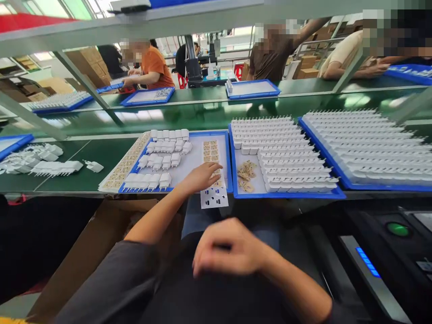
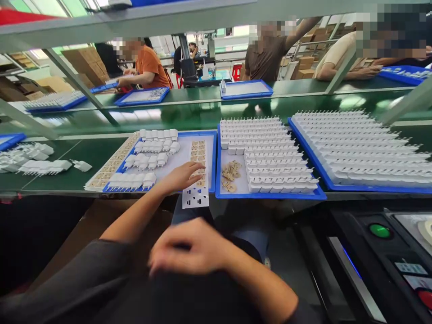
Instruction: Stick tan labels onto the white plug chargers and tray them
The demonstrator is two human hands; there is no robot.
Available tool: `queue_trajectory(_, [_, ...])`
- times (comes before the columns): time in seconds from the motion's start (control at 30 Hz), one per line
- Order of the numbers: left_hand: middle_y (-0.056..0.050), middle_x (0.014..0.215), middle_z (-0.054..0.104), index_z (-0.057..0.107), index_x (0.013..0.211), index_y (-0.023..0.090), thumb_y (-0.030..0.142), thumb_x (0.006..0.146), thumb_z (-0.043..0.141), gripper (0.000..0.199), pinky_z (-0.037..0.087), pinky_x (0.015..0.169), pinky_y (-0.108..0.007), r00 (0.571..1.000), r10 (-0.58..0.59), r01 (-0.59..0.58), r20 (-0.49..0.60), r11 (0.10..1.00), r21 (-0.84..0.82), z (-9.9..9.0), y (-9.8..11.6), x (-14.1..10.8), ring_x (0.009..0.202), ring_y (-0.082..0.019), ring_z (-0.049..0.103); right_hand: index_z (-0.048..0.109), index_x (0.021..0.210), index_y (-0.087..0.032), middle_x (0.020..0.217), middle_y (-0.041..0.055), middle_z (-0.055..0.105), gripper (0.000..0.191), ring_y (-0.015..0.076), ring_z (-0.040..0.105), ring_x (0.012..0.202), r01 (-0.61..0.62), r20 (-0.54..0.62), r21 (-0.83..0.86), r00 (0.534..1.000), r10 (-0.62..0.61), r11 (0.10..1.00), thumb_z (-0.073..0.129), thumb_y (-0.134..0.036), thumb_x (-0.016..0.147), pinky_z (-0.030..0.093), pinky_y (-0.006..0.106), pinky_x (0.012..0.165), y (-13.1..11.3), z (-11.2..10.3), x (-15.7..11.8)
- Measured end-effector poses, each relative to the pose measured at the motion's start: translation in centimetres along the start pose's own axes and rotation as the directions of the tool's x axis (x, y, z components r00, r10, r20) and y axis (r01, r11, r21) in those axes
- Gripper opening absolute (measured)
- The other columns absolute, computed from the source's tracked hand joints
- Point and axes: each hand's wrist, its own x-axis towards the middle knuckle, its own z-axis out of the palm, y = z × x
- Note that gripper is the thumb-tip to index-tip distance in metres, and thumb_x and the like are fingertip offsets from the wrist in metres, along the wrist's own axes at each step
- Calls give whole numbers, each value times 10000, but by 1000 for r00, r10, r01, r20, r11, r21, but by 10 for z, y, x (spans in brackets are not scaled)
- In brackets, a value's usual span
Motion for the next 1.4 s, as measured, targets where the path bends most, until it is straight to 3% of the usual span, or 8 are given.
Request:
queue_trajectory(0.07, [-119,1551,527,539,1435,189,430,1040,483,465,361,1236,-434,995,48,-49,-89,999,-14,15,-2,-29,1482,-257,439,728,960,-228,882,24,792,254,162,741,827,-196,-214,-157,964,160,968,520,-352,1037,566,278,759,34,-17,-4])
queue_trajectory(0.17, [-136,1526,559,573,1413,189,456,1030,512,471,395,1213,-482,989,16,-19,-148,1000,-23,43,0,-58,1458,-283,480,732,1026,-230,986,64,794,169,240,707,949,-361,-436,-467,888,144,807,567,-253,998,520,395,875,83,-23,-11])
queue_trajectory(0.3, [-113,1503,591,556,1440,217,420,1041,503,451,390,1208,-487,964,-82,73,-252,996,-47,71,13,-76,1417,-268,528,740,1074,-234,1041,66,778,156,270,636,1003,-412,-442,-693,891,102,592,618,-238,977,426,431,903,116,-12,-10])
queue_trajectory(0.43, [-89,1472,625,588,1412,225,348,1045,506,396,380,1212,-456,934,-121,99,-337,992,-80,79,20,-83,1396,-245,548,758,1083,-239,1038,77,747,162,271,597,996,-412,-400,-750,906,141,518,668,-300,963,388,427,869,119,-7,0])
queue_trajectory(0.8, [-106,1515,582,463,1530,193,499,1056,433,565,284,1269,-494,955,-108,100,-275,994,-43,71,19,-82,1445,-269,510,747,970,-251,968,48,759,109,236,615,936,-380,-383,-690,914,135,616,639,-248,986,395,419,844,119,-7,10])
queue_trajectory(1.03, [-137,1590,489,294,1609,161,742,978,357,860,250,1258,-585,980,-163,154,-112,985,-83,54,5,-72,1503,-328,416,717,961,-256,917,35,724,103,207,675,891,-264,-392,-367,914,109,892,651,-177,956,535,395,834,100,-29,2])
queue_trajectory(1.2, [-171,1507,549,512,1454,172,654,1010,410,663,412,1142,-545,953,-173,155,-248,984,-92,24,-2,-19,1397,-359,499,728,979,-262,943,44,735,160,216,703,906,-312,-511,-336,853,106,889,663,-127,925,575,398,829,90,-48,-24])
queue_trajectory(1.4, [-235,1515,470,565,1369,117,391,896,734,572,401,1122,-510,940,16,-2,-342,999,42,-6,23,126,1429,-387,414,718,973,-258,903,43,744,181,208,706,873,-293,-537,-390,842,43,873,663,-94,917,592,380,795,83,-54,-39])
